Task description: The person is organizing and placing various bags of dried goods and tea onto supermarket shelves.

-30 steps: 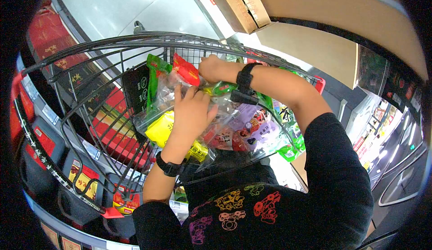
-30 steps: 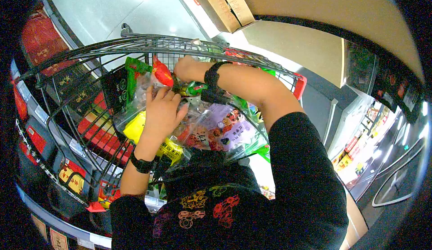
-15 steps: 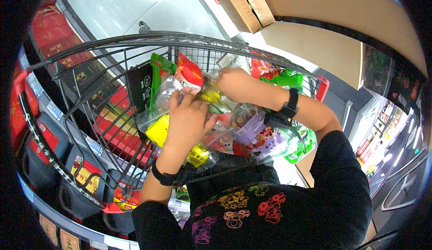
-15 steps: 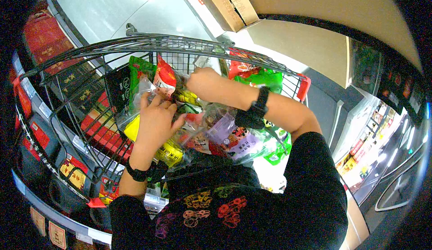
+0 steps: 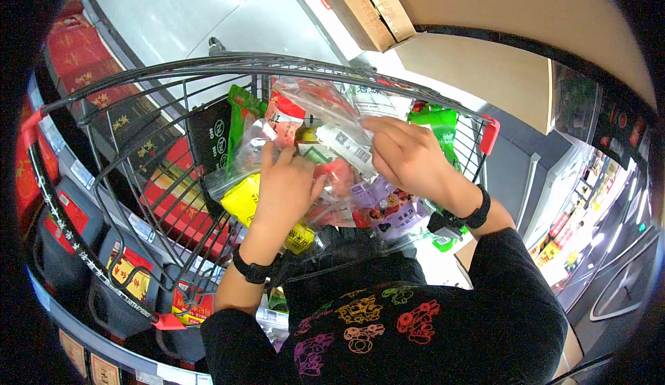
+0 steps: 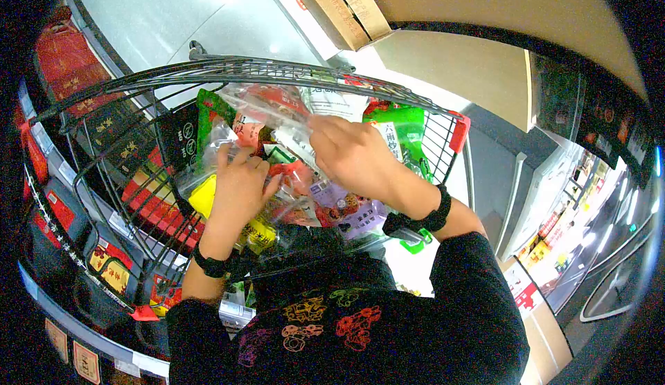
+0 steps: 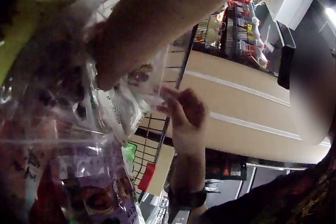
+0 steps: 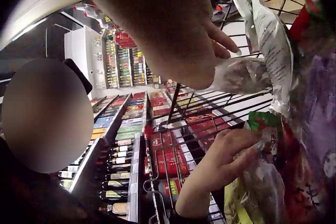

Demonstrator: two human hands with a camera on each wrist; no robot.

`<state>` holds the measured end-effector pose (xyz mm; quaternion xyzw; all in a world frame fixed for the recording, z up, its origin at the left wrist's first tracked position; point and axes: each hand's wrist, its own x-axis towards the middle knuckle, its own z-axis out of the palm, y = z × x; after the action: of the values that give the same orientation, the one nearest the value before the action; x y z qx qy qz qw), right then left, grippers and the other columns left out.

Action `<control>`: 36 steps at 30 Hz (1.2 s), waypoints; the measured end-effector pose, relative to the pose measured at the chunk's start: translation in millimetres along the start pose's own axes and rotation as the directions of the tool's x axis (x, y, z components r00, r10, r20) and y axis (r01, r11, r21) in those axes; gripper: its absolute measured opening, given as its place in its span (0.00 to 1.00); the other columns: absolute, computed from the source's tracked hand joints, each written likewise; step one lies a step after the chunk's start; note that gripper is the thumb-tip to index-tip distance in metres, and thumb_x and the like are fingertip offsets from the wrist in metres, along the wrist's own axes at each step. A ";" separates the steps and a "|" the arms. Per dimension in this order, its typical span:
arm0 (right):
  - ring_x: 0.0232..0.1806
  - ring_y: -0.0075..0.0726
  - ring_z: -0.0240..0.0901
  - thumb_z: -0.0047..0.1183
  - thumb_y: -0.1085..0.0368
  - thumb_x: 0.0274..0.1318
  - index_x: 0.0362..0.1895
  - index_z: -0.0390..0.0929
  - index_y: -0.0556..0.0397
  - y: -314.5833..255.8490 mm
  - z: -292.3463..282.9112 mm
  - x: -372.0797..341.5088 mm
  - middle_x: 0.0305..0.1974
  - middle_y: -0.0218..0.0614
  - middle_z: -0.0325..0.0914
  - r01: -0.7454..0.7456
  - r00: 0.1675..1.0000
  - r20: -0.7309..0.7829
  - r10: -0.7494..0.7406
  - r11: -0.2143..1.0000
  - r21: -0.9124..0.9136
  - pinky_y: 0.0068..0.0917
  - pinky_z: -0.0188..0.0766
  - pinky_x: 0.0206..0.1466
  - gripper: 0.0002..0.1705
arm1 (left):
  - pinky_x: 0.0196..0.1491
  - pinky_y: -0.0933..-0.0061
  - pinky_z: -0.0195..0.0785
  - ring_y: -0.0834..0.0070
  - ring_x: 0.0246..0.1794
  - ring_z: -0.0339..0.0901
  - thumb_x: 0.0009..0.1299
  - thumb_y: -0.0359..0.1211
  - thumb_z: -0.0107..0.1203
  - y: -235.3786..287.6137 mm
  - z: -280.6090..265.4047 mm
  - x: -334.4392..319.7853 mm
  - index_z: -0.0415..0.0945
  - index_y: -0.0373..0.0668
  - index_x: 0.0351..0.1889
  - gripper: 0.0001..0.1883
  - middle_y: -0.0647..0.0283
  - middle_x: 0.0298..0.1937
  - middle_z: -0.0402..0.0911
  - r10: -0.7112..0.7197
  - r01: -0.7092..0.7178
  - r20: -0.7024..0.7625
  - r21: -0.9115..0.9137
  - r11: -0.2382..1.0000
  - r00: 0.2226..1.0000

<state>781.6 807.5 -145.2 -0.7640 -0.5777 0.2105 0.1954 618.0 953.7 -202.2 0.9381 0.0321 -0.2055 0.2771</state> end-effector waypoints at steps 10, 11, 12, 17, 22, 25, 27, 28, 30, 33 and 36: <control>0.48 0.61 0.68 0.44 0.70 0.52 0.15 0.63 0.59 -50.6 -49.2 -48.9 0.44 0.56 0.71 0.342 0.936 -0.191 -0.295 0.639 0.689 0.50 0.67 0.50 0.13 | 0.62 0.54 0.47 0.57 0.58 0.63 0.43 0.32 0.64 -22.8 -30.3 -9.5 0.64 0.40 0.56 0.38 0.53 0.54 0.69 -0.332 0.012 -0.526 -0.521 0.853 0.783; 0.49 0.64 0.67 0.42 0.67 0.55 0.16 0.63 0.59 -53.0 -54.1 -55.1 0.43 0.60 0.71 0.346 0.930 -0.212 -0.300 0.519 0.782 0.54 0.65 0.51 0.15 | 0.62 0.55 0.47 0.58 0.58 0.63 0.42 0.32 0.63 -20.7 -34.2 -13.2 0.64 0.40 0.56 0.38 0.54 0.55 0.69 -0.266 -0.021 -0.450 -0.538 0.843 0.853; 0.50 0.68 0.66 0.40 0.64 0.59 0.17 0.62 0.59 -55.5 -59.1 -61.4 0.43 0.63 0.71 0.344 0.923 -0.233 -0.305 0.387 0.856 0.57 0.64 0.51 0.18 | 0.62 0.55 0.46 0.59 0.59 0.63 0.41 0.31 0.63 -22.4 -38.5 -20.1 0.64 0.41 0.55 0.38 0.54 0.55 0.69 -0.195 -0.047 -0.371 -0.554 0.831 0.908; 0.43 0.40 0.70 0.30 0.72 0.57 0.27 0.55 0.54 -45.5 -56.1 -98.7 0.41 0.55 0.71 0.231 0.935 -0.156 0.318 -0.211 0.950 0.34 0.67 0.44 0.05 | 0.60 0.60 0.53 0.61 0.50 0.72 0.45 0.32 0.59 -2.4 -46.0 -34.8 0.70 0.40 0.49 0.29 0.56 0.45 0.77 0.410 -0.230 0.112 -0.682 0.694 0.905; 0.35 0.29 0.69 0.41 0.75 0.52 0.32 0.60 0.57 -14.3 11.7 -143.0 0.37 0.39 0.70 -0.320 0.758 0.090 0.646 0.247 0.915 0.27 0.69 0.37 0.04 | 0.39 0.63 0.64 0.55 0.36 0.75 0.59 0.39 0.52 40.3 -9.4 -27.6 0.70 0.35 0.42 0.19 0.48 0.32 0.76 -0.180 0.366 0.352 -0.583 0.726 0.918; 0.39 0.37 0.72 0.43 0.76 0.50 0.37 0.64 0.58 -11.9 23.2 -169.1 0.38 0.41 0.71 -0.442 0.784 0.119 0.609 0.413 0.796 0.28 0.70 0.39 0.08 | 0.34 0.60 0.62 0.48 0.33 0.72 0.65 0.42 0.46 43.1 37.9 -32.0 0.68 0.32 0.38 0.18 0.42 0.30 0.73 -0.358 0.380 0.144 -0.496 0.781 0.923; 0.38 0.40 0.73 0.44 0.76 0.47 0.40 0.64 0.58 -14.3 15.8 -179.0 0.38 0.42 0.71 -0.435 0.822 -0.009 0.570 0.637 0.636 0.28 0.71 0.38 0.12 | 0.33 0.59 0.62 0.47 0.32 0.71 0.66 0.41 0.44 47.2 50.6 -32.0 0.68 0.33 0.37 0.17 0.42 0.29 0.73 -0.411 0.358 0.032 -0.554 0.752 0.911; 0.42 0.45 0.71 0.47 0.75 0.45 0.44 0.64 0.58 -14.8 11.6 -183.6 0.41 0.44 0.70 -0.484 0.816 0.057 0.576 0.626 0.611 0.31 0.69 0.43 0.17 | 0.33 0.59 0.62 0.47 0.31 0.71 0.66 0.40 0.44 51.6 50.5 -34.1 0.67 0.33 0.35 0.16 0.42 0.28 0.73 -0.445 0.394 0.017 -0.495 0.774 0.895; 0.45 0.48 0.68 0.51 0.71 0.43 0.45 0.64 0.59 -12.3 17.4 -194.3 0.42 0.47 0.68 -0.429 0.853 -0.104 0.512 0.799 0.421 0.36 0.66 0.46 0.20 | 0.32 0.59 0.62 0.47 0.31 0.70 0.66 0.40 0.44 65.7 47.9 -37.3 0.66 0.34 0.34 0.15 0.42 0.27 0.72 -0.477 0.408 -0.010 -0.500 0.763 0.879; 0.50 0.50 0.62 0.56 0.64 0.40 0.49 0.63 0.59 -18.7 18.1 -203.5 0.46 0.48 0.66 -0.402 0.885 -0.155 0.439 0.888 0.222 0.38 0.62 0.51 0.28 | 0.31 0.60 0.62 0.49 0.29 0.71 0.65 0.40 0.45 71.8 57.0 -49.3 0.65 0.36 0.40 0.15 0.43 0.26 0.72 -0.526 0.442 -0.094 -0.430 0.787 0.845; 0.53 0.52 0.58 0.58 0.58 0.38 0.54 0.61 0.59 -27.0 19.2 -210.6 0.50 0.51 0.63 -0.341 0.928 -0.119 0.352 0.934 0.110 0.41 0.59 0.54 0.37 | 0.39 0.60 0.64 0.51 0.36 0.72 0.63 0.39 0.49 102.1 48.6 -60.1 0.59 0.35 0.54 0.25 0.43 0.35 0.74 -0.619 0.497 -0.085 -0.516 0.698 0.781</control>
<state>698.1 612.2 -126.5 -0.8573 -0.4092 0.2140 0.2274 562.9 844.8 -163.3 0.8058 0.4004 -0.1455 0.4114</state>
